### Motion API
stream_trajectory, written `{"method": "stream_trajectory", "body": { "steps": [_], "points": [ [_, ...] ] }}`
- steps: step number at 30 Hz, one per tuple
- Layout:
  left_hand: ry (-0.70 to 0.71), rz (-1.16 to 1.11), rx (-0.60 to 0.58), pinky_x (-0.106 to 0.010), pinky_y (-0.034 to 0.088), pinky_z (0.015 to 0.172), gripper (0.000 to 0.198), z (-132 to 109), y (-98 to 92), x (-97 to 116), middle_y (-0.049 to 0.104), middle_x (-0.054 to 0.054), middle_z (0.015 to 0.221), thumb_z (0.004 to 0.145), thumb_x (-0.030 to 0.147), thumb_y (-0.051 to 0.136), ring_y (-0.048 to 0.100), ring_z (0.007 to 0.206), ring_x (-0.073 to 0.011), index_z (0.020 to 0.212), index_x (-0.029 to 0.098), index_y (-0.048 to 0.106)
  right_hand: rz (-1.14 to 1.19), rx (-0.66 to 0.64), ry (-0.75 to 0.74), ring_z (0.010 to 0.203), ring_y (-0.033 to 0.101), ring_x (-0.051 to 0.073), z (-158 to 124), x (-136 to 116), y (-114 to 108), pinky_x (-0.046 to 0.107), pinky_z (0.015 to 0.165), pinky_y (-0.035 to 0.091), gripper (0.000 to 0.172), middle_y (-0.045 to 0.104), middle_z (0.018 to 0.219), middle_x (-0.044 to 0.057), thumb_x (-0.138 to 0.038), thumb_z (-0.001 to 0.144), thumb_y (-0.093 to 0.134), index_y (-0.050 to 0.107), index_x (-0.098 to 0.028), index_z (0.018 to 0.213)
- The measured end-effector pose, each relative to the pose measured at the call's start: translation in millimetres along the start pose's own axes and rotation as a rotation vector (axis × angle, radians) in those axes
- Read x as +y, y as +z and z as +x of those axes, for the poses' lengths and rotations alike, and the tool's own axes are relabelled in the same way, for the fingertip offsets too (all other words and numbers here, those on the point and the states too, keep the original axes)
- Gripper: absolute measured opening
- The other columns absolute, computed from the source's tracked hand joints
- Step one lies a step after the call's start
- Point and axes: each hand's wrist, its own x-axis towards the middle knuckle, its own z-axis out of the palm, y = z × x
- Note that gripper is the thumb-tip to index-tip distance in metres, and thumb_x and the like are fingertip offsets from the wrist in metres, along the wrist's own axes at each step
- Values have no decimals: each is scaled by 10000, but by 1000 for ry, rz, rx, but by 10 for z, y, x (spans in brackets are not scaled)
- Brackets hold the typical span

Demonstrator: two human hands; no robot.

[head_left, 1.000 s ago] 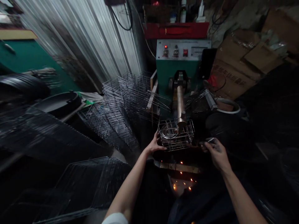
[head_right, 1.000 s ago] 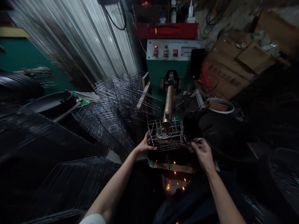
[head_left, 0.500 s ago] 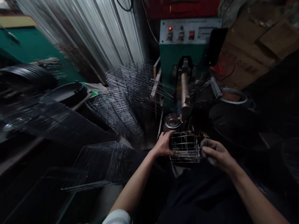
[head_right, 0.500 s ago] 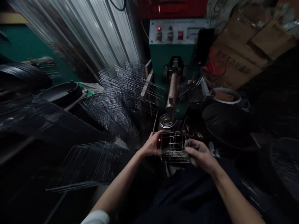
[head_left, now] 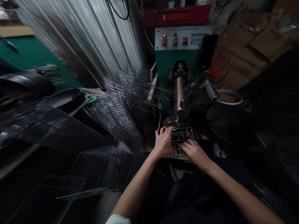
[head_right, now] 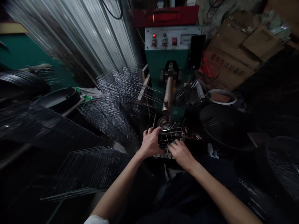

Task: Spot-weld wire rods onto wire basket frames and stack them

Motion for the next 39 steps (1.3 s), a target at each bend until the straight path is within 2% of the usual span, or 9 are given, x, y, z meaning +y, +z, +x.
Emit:
{"method": "stream_trajectory", "body": {
  "steps": [2, 5, 13, 18, 29, 35, 39],
  "points": [
    [-12, -4, 17, -525, 298, 1062, 1082, 15, -27, 19, 560, -91, 1359, 475, 373, 854, 419, 1274, -377, 1411, 256, 324, -78, 48, -38, 1038, 584, 273, -22, -19, 11, 394, 900, 488, 373, 718, 1111, 125, -33, 924, 505, 642, -114, 1261],
    [-17, -8, 44, -518, 295, 1053, 1076, 15, -52, 52, 560, -88, 1362, 474, 356, 851, 416, 1273, -374, 1403, 251, 320, -110, 68, -2, 1062, 580, 292, -49, -20, -4, 411, 903, 488, 420, 720, 1163, 126, -20, 903, 511, 633, -103, 1297],
    [8, -25, 90, -527, 285, 1048, 1046, 24, -64, 95, 572, -103, 1347, 493, 382, 854, 409, 1282, -375, 1391, 232, 339, 75, 120, 72, 1051, 603, 280, -95, 75, -31, 434, 902, 483, 438, 739, 1167, 95, -47, 904, 534, 650, -180, 1304],
    [17, -34, 74, -535, 269, 1069, 1062, 115, -66, 68, 560, -98, 1368, 483, 387, 865, 407, 1287, -383, 1399, 245, 346, 109, 155, 71, 1020, 616, 278, -40, 145, 26, 420, 863, 492, 382, 745, 1162, 83, -72, 927, 541, 664, -174, 1274],
    [8, -34, 83, -503, 335, 1010, 1087, 306, -127, -13, 587, -89, 1304, 474, 424, 872, 464, 1209, -358, 1399, 253, 328, 103, 176, 67, 1073, 614, 266, 131, 291, 47, 432, 937, 483, 401, 741, 1175, 71, -73, 927, 511, 678, -212, 1264],
    [25, 2, 107, -488, 355, 974, 1005, 357, -145, -10, 609, -78, 1269, 538, 477, 832, 490, 1160, -337, 1382, 258, 330, 137, 167, 111, 989, 586, 255, 225, 280, -4, 397, 899, 484, 291, 726, 1081, 89, -121, 958, 528, 662, -182, 1208],
    [-2, 40, 84, -485, 376, 957, 1039, 486, -174, -52, 610, -95, 1261, 514, 499, 844, 494, 1160, -348, 1382, 249, 330, 51, 188, 171, 939, 551, 259, 341, 297, -9, 394, 891, 465, 193, 670, 998, 101, -144, 972, 507, 666, -172, 1077]
  ]
}}
